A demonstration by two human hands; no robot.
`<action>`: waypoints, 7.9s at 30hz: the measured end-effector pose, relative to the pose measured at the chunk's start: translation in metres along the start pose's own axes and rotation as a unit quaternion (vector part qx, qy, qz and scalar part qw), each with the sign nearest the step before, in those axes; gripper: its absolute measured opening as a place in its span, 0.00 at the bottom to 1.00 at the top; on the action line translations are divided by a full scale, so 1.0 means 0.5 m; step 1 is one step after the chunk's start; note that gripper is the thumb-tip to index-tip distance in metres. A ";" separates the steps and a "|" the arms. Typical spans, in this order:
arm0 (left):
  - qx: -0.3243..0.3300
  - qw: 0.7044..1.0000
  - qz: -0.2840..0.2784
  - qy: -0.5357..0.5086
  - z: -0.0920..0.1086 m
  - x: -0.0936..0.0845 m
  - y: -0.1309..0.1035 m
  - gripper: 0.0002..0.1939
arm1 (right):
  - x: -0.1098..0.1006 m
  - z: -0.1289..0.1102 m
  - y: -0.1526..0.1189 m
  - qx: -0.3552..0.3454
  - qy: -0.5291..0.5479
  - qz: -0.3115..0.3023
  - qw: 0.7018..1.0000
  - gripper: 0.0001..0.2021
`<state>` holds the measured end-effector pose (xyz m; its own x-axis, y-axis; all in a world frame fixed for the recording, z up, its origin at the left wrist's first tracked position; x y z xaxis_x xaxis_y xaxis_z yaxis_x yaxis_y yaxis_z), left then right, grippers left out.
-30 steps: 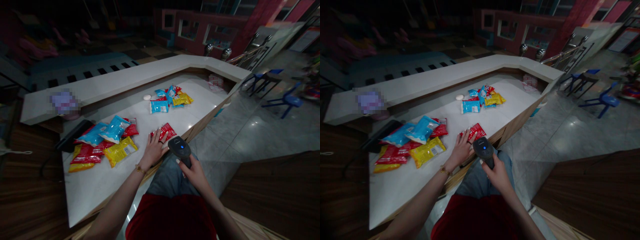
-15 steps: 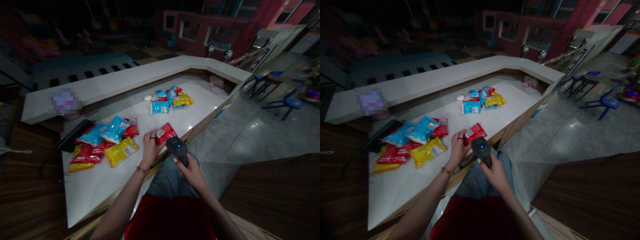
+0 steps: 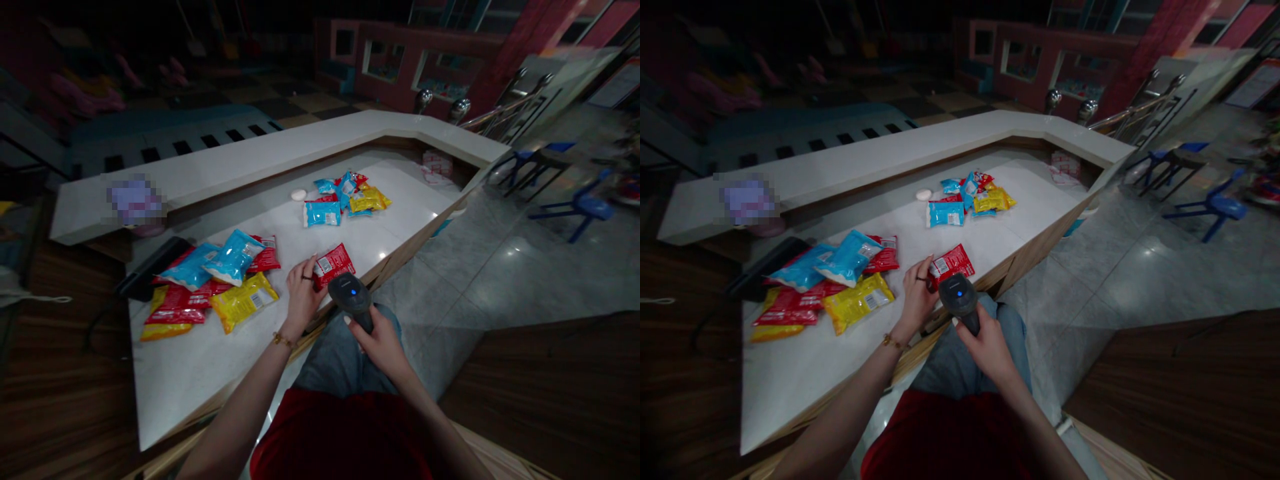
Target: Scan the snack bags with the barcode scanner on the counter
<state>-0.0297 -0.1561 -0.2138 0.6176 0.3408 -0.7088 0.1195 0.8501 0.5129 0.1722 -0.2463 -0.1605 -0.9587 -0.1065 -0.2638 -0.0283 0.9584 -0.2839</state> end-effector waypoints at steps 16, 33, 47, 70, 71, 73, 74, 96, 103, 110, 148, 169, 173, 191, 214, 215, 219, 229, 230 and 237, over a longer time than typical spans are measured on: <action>0.032 0.999 0.015 -0.003 -0.007 0.005 -0.005 0.39 | -0.004 0.003 -0.004 -0.012 -0.004 0.009 1.000 0.18; -0.081 0.971 0.054 0.218 -0.065 -0.156 0.052 0.30 | -0.012 0.017 -0.009 -0.007 0.002 0.024 1.000 0.16; 0.019 0.984 -0.097 0.148 -0.032 -0.046 0.166 0.36 | -0.015 0.021 -0.001 -0.003 -0.004 0.016 1.000 0.19; 0.052 0.974 -0.151 0.161 0.025 0.005 0.042 0.35 | -0.031 0.018 -0.012 -0.029 -0.013 0.046 0.998 0.18; 0.051 0.975 -0.146 0.160 0.031 0.000 0.024 0.35 | -0.031 0.018 -0.013 -0.031 -0.011 0.047 0.998 0.17; 0.052 0.976 -0.141 0.158 0.038 -0.007 -0.003 0.35 | -0.030 0.020 -0.016 -0.026 -0.003 0.041 0.999 0.17; 0.054 0.976 -0.142 0.157 0.041 -0.010 -0.013 0.35 | -0.030 0.022 -0.016 -0.021 0.002 0.036 0.999 0.17; 0.068 0.979 -0.137 0.132 0.000 0.011 0.035 0.30 | -0.033 0.022 -0.017 -0.014 -0.004 0.050 0.999 0.19; 0.072 0.986 -0.111 0.105 -0.009 0.001 0.025 0.28 | -0.028 0.026 -0.012 -0.017 0.007 0.033 0.999 0.18; 0.077 0.982 -0.126 0.117 -0.011 -0.003 0.024 0.28 | -0.021 0.035 -0.006 -0.006 0.005 0.020 1.000 0.19; -0.099 0.964 0.031 0.244 -0.064 -0.200 0.116 0.28 | -0.021 0.011 -0.014 0.025 0.040 0.016 0.999 0.18; -0.013 0.964 -0.212 0.160 -0.059 0.055 0.348 0.38 | -0.029 0.029 0.005 0.020 0.033 0.033 0.999 0.18; -0.045 0.945 -0.284 0.154 -0.076 0.087 0.374 0.40 | -0.035 0.030 0.005 0.025 0.029 0.048 0.998 0.17; 0.053 0.955 -0.235 0.176 0.050 0.010 -0.015 0.38 | -0.028 0.033 -0.012 0.018 0.035 0.021 0.999 0.20; 0.079 0.952 -0.227 0.188 0.078 -0.008 -0.032 0.38 | -0.026 0.031 -0.002 0.005 -0.004 0.046 0.999 0.19; 0.080 0.953 -0.225 0.186 0.079 -0.009 -0.032 0.37 | -0.026 0.030 -0.003 0.004 -0.004 0.046 0.999 0.19; 0.088 0.955 -0.217 0.182 0.080 -0.013 -0.032 0.35 | -0.025 0.027 -0.007 0.009 -0.001 0.044 0.999 0.18; 0.071 0.946 -0.237 0.210 0.083 -0.011 -0.028 0.37 | -0.027 0.025 -0.005 0.001 0.004 0.047 0.999 0.19; 0.072 0.946 -0.237 0.211 0.082 -0.011 -0.028 0.37 | -0.027 0.024 -0.005 0.000 0.006 0.049 0.999 0.18; 0.059 0.957 -0.203 0.197 0.085 -0.013 -0.034 0.33 | -0.031 0.024 -0.009 -0.007 0.018 0.056 0.998 0.18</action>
<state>-0.0024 -0.1899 -0.1974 0.1633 0.1365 -0.9771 0.3892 0.9012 0.1909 0.1906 -0.2520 -0.1664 -0.9654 0.0108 -0.2604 0.0760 0.9674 -0.2415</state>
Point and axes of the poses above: each hand's wrist, its own y-axis towards the middle knuckle, its own x-axis out of the palm, z = x × y, the point moved 1 cm from there along y, towards the middle knuckle, and after that the axes turned 11 degrees about x, right-handed, at the moved point
